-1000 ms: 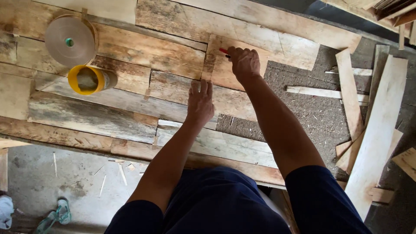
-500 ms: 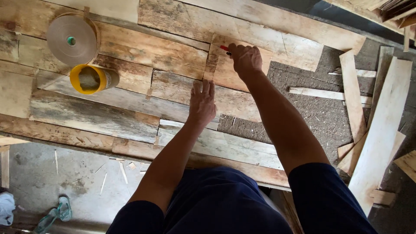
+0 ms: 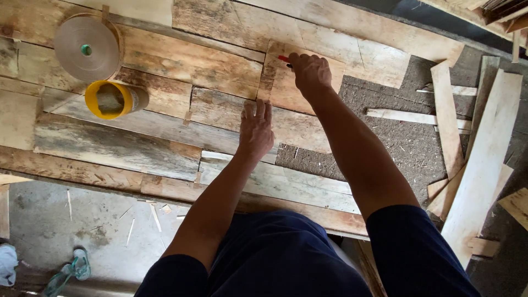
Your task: The recorder is cutting and fitting thin wooden planks onto a surface using a utility knife.
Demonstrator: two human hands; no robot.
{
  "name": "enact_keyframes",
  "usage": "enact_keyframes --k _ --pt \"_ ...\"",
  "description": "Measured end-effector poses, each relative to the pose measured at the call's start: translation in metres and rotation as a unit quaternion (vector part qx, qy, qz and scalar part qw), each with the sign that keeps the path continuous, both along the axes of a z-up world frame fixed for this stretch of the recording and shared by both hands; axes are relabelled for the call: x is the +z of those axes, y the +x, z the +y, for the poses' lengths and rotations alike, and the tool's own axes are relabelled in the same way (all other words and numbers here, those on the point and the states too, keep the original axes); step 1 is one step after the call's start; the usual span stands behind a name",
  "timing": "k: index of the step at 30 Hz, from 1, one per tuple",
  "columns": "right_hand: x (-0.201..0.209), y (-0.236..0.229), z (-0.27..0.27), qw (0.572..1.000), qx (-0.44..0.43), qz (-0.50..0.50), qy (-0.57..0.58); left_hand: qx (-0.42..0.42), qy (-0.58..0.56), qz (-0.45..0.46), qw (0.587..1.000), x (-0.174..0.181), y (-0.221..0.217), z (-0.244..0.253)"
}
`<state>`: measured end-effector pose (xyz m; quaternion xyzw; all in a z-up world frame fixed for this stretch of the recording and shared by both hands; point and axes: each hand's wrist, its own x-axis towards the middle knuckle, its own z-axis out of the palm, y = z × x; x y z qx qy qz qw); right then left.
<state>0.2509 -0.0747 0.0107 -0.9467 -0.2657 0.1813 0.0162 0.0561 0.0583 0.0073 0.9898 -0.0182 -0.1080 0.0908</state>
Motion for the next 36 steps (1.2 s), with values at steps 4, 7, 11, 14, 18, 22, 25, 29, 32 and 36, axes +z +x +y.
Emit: enact_keyframes --k 4,7,11,14,18,22,25,29,32,36 --pt "0.01 0.004 0.008 0.999 0.013 0.0 -0.048 0.002 -0.006 -0.001 1.0 0.004 0.002 0.001" --pt "0.02 0.008 0.017 0.996 0.037 -0.018 -0.075 0.003 -0.014 0.011 1.0 0.007 0.002 0.0" --pt "0.024 0.008 0.03 0.993 0.018 0.037 -0.115 0.006 -0.023 -0.013 1.0 0.001 0.0 0.001" --pt "0.007 0.004 0.026 0.993 0.018 0.027 -0.111 0.012 -0.026 -0.029 0.999 0.003 -0.001 0.0" --pt "0.0 0.008 0.014 0.997 0.038 -0.045 -0.056 0.03 -0.044 -0.007 0.999 0.004 0.0 0.0" --pt "0.016 -0.007 0.004 0.996 0.045 -0.073 -0.018 0.051 -0.081 -0.118 0.988 -0.006 -0.016 0.002" --pt "0.032 -0.009 -0.004 0.995 0.029 -0.096 0.017 0.147 -0.214 -0.08 0.962 0.012 -0.014 -0.003" --pt "0.063 -0.017 -0.012 0.994 0.013 -0.1 0.032 0.237 -0.237 -0.226 0.915 0.02 -0.014 -0.019" --pt "0.077 -0.025 -0.019 0.996 0.0 -0.087 0.026 0.331 -0.382 -0.237 0.83 0.006 -0.002 -0.039" --pt "0.09 -0.037 -0.031 0.993 -0.021 -0.109 0.035 0.313 -0.686 -0.152 0.639 -0.054 0.022 -0.062"
